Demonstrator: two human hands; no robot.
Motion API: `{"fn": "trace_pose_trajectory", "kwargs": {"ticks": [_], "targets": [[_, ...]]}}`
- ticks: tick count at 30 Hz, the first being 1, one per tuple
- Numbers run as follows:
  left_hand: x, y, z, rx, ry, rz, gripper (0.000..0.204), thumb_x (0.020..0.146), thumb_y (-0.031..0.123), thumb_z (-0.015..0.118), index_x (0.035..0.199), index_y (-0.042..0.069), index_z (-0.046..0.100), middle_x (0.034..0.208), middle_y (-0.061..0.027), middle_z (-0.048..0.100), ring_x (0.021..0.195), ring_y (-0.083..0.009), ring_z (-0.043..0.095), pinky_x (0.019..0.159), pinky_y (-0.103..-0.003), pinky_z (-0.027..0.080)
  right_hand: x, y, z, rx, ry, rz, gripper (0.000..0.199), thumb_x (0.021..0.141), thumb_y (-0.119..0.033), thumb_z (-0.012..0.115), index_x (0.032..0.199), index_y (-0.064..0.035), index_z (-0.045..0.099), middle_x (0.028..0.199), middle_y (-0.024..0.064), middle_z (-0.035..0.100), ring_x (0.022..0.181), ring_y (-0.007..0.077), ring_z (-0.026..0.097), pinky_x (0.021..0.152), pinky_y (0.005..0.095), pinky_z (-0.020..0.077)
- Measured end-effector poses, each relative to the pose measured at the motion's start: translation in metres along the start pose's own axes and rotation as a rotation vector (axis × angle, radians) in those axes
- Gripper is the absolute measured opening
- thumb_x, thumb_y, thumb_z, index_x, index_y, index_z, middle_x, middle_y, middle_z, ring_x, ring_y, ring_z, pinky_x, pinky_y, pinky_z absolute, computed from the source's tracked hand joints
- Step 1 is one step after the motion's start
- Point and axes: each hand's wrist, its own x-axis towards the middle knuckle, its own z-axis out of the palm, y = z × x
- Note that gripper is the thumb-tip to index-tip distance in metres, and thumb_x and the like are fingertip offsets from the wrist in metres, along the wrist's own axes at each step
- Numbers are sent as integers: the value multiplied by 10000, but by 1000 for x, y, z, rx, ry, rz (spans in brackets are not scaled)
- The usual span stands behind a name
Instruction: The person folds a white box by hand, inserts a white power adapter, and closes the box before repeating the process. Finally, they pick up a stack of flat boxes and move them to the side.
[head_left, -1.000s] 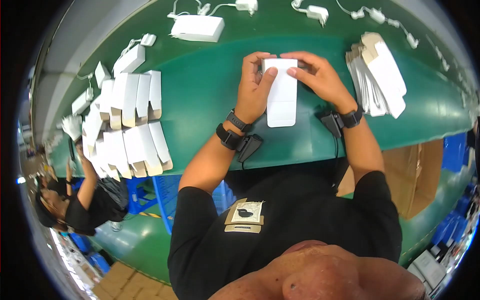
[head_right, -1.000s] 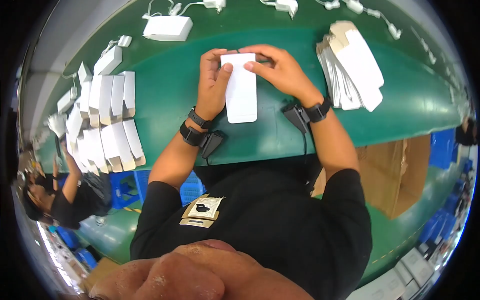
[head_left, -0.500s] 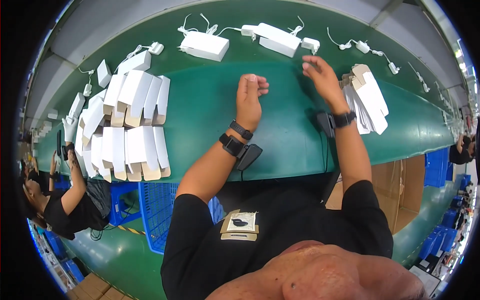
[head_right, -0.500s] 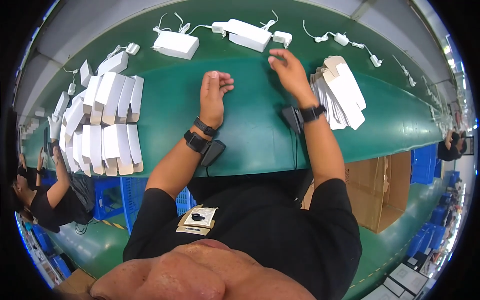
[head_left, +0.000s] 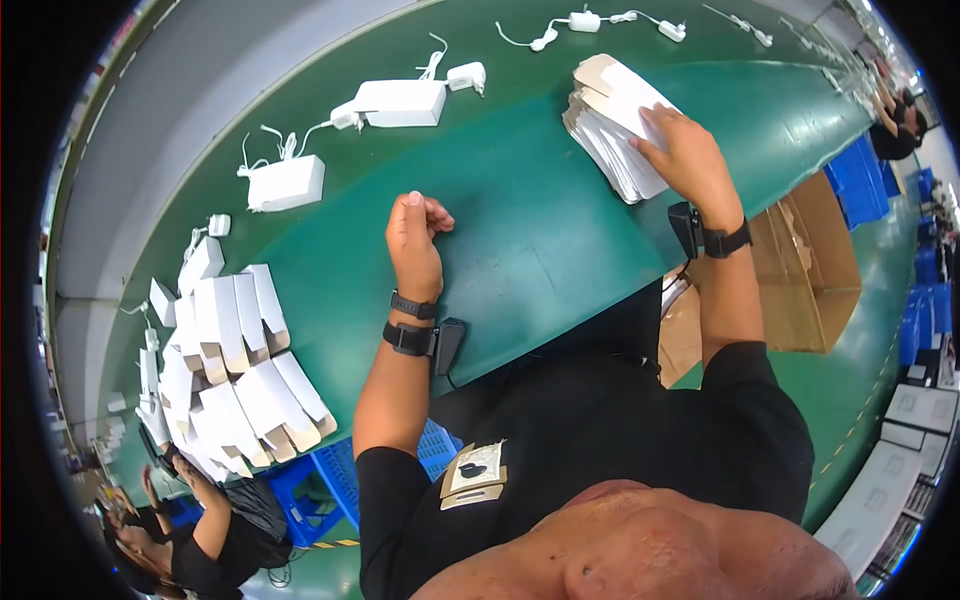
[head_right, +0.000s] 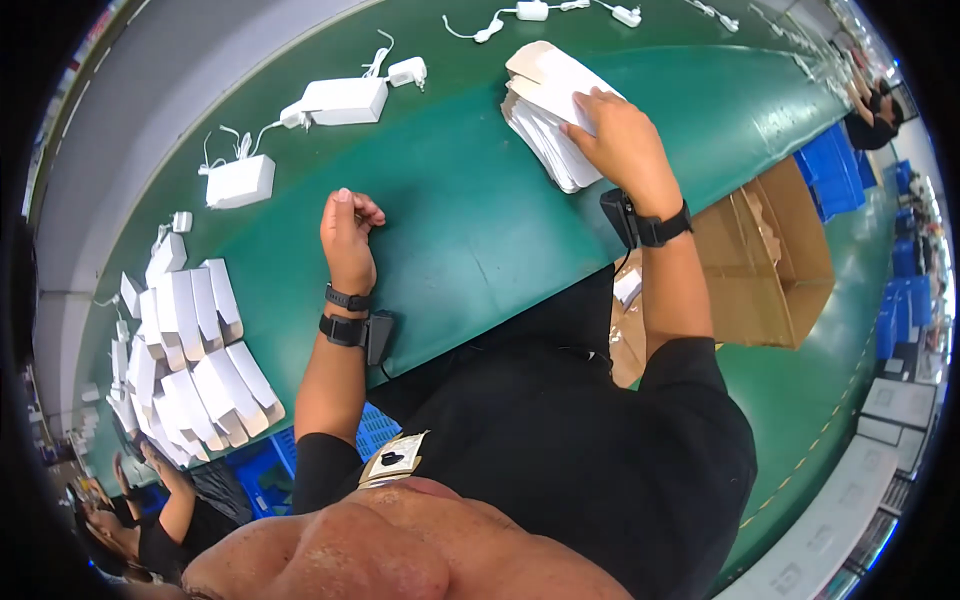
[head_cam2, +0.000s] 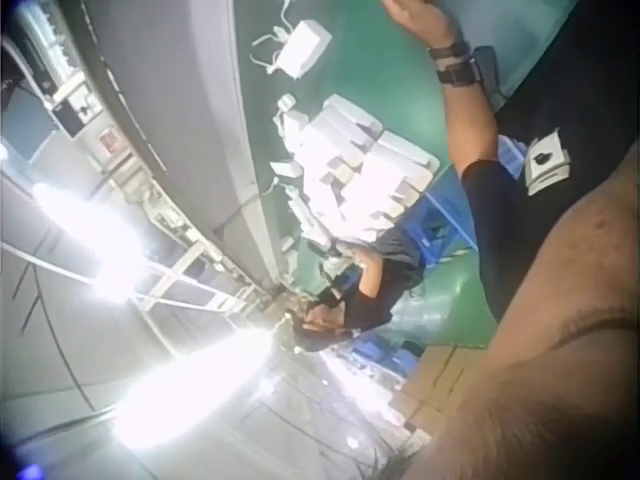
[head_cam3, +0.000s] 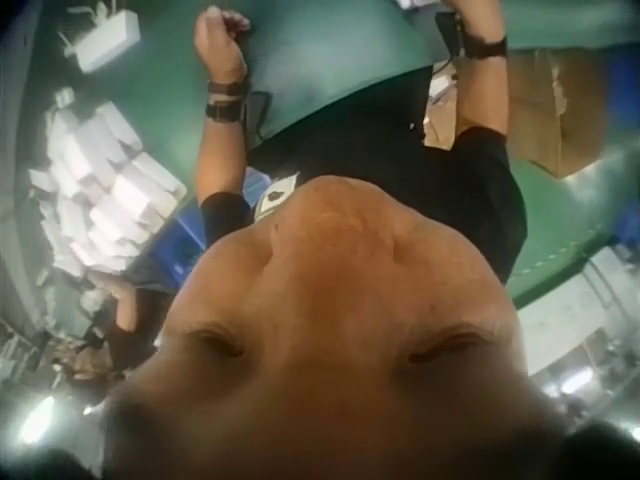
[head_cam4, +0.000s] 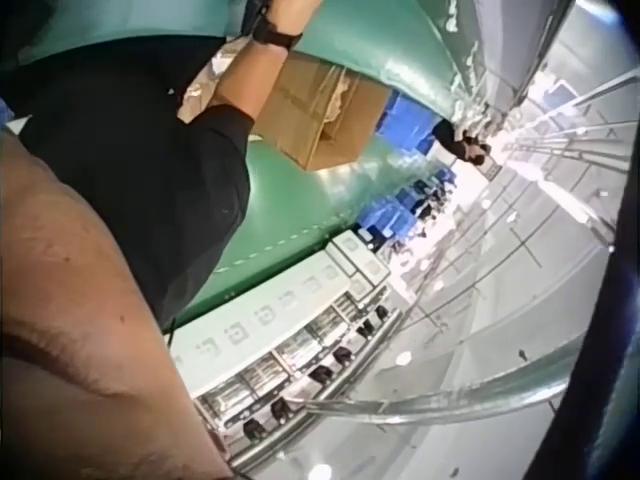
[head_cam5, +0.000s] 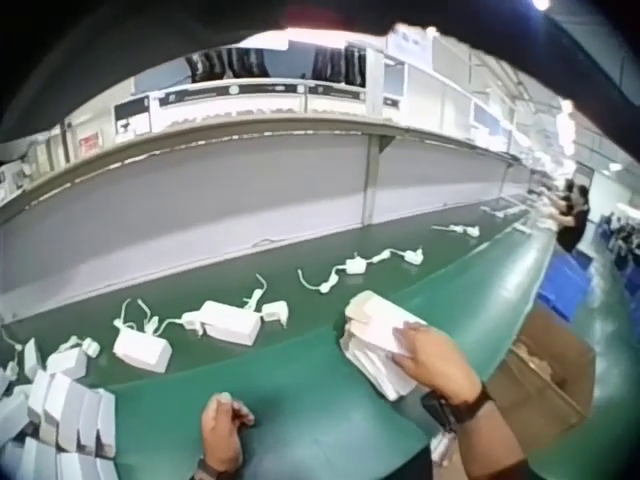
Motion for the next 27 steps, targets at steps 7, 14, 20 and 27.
{"fn": "trace_pose_trajectory", "kwargs": {"ticks": [7,14,20,27], "targets": [[0,12,9,38,-161,47,342,1029,346,492,1077,14,559,1037,-132,624,945,-214,620,862,-344,509,6,0,-19,45,567,-236,254,888,-185,657,1074,-13,670,1037,170,705,913,346,679,818,426,539],[-16,13,66,-97,-297,266,917,904,599,581,1495,-10,234,1550,-197,273,1422,-325,321,1167,-458,273,-12,-120,29,614,326,-561,280,887,-174,623,1139,-56,653,1057,131,702,838,298,687,718,386,555],[-16,30,70,-51,-154,129,961,858,636,609,1476,-19,273,1512,-198,332,1367,-322,396,1126,-447,343,-8,-117,28,887,254,-695,323,893,-243,618,1170,-78,593,914,117,703,792,323,683,662,407,537],[-24,46,87,-140,-479,-90,932,857,611,605,1455,-34,298,1358,-206,477,1231,-325,524,1055,-434,419,39,-57,-40,978,-237,-426,410,862,-368,685,1120,-76,560,729,97,688,725,310,683,676,396,524]]}}
